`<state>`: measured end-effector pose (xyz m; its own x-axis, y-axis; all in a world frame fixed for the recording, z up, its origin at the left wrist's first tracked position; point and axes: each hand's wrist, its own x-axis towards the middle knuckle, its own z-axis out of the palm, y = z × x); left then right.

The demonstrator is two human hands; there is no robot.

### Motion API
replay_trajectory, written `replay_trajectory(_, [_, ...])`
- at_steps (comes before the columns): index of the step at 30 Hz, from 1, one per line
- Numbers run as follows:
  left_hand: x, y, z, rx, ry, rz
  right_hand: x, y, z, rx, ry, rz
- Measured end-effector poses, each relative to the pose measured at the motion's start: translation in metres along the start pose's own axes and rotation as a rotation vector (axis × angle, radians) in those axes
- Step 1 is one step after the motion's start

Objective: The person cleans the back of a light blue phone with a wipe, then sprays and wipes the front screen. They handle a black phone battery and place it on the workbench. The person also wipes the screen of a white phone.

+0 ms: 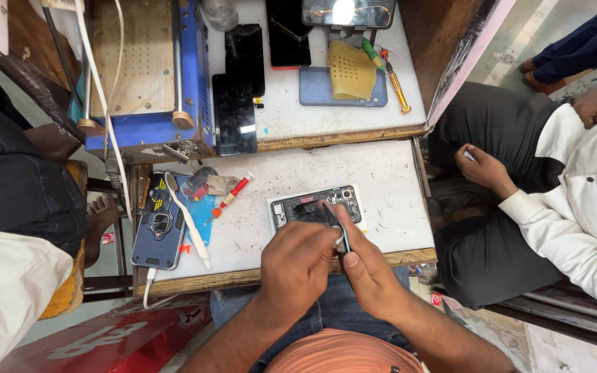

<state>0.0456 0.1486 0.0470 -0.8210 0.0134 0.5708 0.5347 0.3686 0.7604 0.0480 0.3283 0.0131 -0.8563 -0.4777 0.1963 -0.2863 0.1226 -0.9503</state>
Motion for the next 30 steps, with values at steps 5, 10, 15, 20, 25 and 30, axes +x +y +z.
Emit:
replay_trajectory(5, [-0.005,-0.009,0.002,0.080,0.024,0.040,0.003,-0.007,-0.002,-0.096,-0.016,0.028])
replay_trajectory(10, [-0.012,-0.013,0.003,-0.490,-0.112,-0.674,0.006,-0.008,-0.003,-0.315,0.001,-0.048])
replay_trajectory(15, [-0.007,-0.014,-0.006,0.136,-0.016,0.152,0.001,0.003,0.000,0.345,-0.082,0.185])
replay_trajectory(20, [0.001,-0.004,-0.007,0.164,-0.104,0.171,0.000,0.019,-0.001,0.924,-0.045,0.399])
replay_trajectory(25, [0.002,0.002,-0.004,0.239,-0.037,0.191,0.001,0.018,0.000,0.787,-0.054,0.390])
replay_trajectory(30, [-0.001,0.006,0.000,0.310,-0.063,0.201,0.002,0.015,0.000,0.513,-0.050,0.291])
